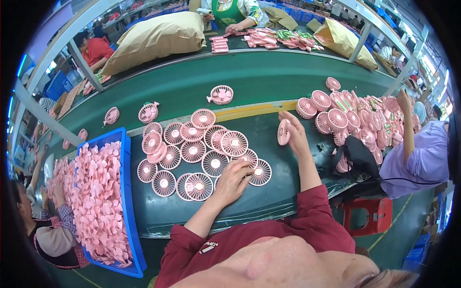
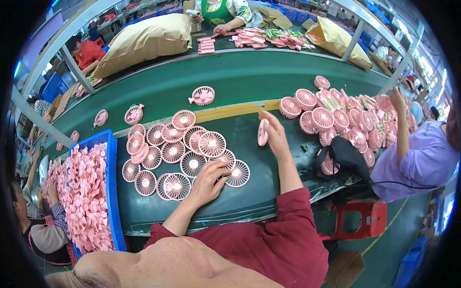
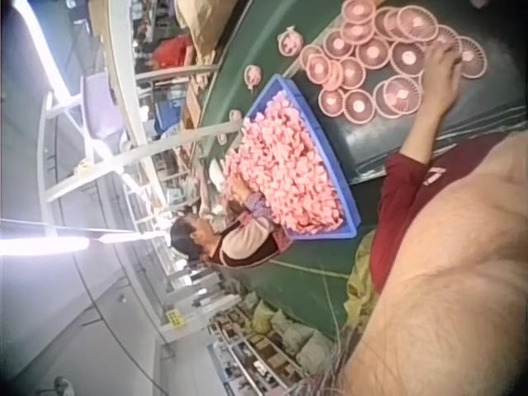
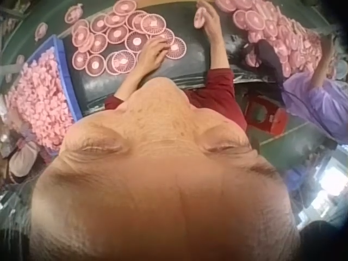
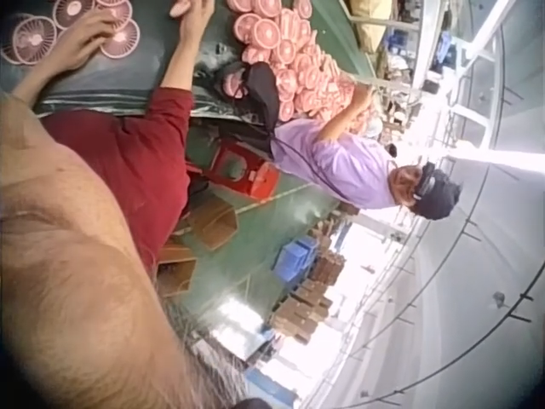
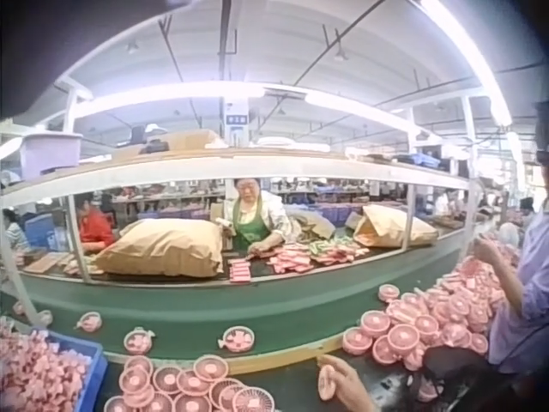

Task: The person assembles small portable fans by attaching the grilles and covers together over the fan blades by hand, then placing the assembled fans into a box.

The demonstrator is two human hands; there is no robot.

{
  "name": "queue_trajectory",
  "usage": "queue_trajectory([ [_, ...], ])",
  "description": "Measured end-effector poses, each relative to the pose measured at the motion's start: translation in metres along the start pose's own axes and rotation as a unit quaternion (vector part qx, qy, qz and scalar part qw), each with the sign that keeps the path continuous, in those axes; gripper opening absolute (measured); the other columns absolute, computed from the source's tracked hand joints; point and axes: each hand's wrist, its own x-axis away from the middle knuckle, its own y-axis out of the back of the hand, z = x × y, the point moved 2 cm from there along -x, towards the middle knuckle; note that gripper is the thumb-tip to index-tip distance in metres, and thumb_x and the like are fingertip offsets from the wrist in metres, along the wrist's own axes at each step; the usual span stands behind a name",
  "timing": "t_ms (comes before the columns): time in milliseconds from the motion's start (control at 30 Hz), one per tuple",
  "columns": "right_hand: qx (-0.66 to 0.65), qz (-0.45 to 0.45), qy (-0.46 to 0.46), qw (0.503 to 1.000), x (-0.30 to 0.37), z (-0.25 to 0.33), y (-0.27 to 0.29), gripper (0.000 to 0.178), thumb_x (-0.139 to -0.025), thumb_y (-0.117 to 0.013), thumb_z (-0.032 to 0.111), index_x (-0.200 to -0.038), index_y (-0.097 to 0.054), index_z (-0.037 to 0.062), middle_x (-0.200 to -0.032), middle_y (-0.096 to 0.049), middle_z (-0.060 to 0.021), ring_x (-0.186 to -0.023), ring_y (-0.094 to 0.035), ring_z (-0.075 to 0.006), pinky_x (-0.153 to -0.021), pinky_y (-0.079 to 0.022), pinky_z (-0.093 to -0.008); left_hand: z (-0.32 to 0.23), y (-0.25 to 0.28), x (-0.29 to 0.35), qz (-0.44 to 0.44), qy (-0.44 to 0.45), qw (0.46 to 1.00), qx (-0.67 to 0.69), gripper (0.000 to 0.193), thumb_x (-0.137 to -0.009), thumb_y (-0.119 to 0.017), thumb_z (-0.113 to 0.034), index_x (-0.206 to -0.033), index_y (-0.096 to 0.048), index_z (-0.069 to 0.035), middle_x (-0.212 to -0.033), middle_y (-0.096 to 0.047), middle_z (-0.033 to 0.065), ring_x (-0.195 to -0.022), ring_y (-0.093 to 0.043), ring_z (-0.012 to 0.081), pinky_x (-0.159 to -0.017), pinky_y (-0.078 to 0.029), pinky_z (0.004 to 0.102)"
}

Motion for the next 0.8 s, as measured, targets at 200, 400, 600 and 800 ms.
queue_trajectory([
  [200,0.208,-0.050,0.003,0.977,0.000,-0.004,0.033,0.042,-0.084,-0.047,-0.005,-0.124,-0.060,-0.0017,-0.124,-0.064,-0.0132,-0.117,-0.060,-0.0220,-0.103,-0.045,-0.0337,0.001,-0.008,-0.001,-0.009,-0.015,1.000,0.007,0.023,-0.081,-0.067,-0.005,-0.104,-0.066,-0.004,-0.119,-0.061,0.0140,-0.118,-0.054,0.0360,-0.102,-0.042,0.0449],
  [400,0.405,0.000,0.070,0.912,0.004,-0.002,0.012,0.033,-0.085,-0.065,0.010,-0.117,-0.065,0.0023,-0.118,-0.066,-0.0114,-0.105,-0.065,-0.0228,-0.091,-0.052,-0.0341,-0.003,-0.004,-0.001,-0.001,-0.009,1.000,-0.001,0.022,-0.082,-0.067,-0.003,-0.104,-0.067,-0.003,-0.119,-0.061,0.0157,-0.116,-0.054,0.0360,-0.101,-0.042,0.0442],
  [600,0.616,0.144,0.096,0.768,0.025,-0.004,-0.020,0.078,-0.069,-0.082,0.041,-0.136,-0.051,0.0156,-0.142,-0.046,-0.0227,-0.134,-0.038,-0.0434,-0.110,-0.031,-0.0524,-0.006,-0.003,-0.001,0.018,-0.012,1.000,-0.021,0.024,-0.082,-0.065,-0.001,-0.106,-0.066,-0.002,-0.120,-0.060,0.0182,-0.119,-0.053,0.0367,-0.102,-0.041,0.0444],
  [800,0.549,0.104,0.130,0.819,0.018,-0.028,-0.025,0.076,-0.065,-0.085,0.039,-0.126,-0.053,0.0058,-0.144,-0.043,-0.0240,-0.134,-0.038,-0.0421,-0.113,-0.027,-0.0529,-0.006,-0.005,-0.001,0.031,0.018,0.999,-0.005,0.023,-0.083,-0.065,0.001,-0.107,-0.065,-0.002,-0.123,-0.059,0.0161,-0.122,-0.052,0.0352,-0.104,-0.040,0.0435],
])
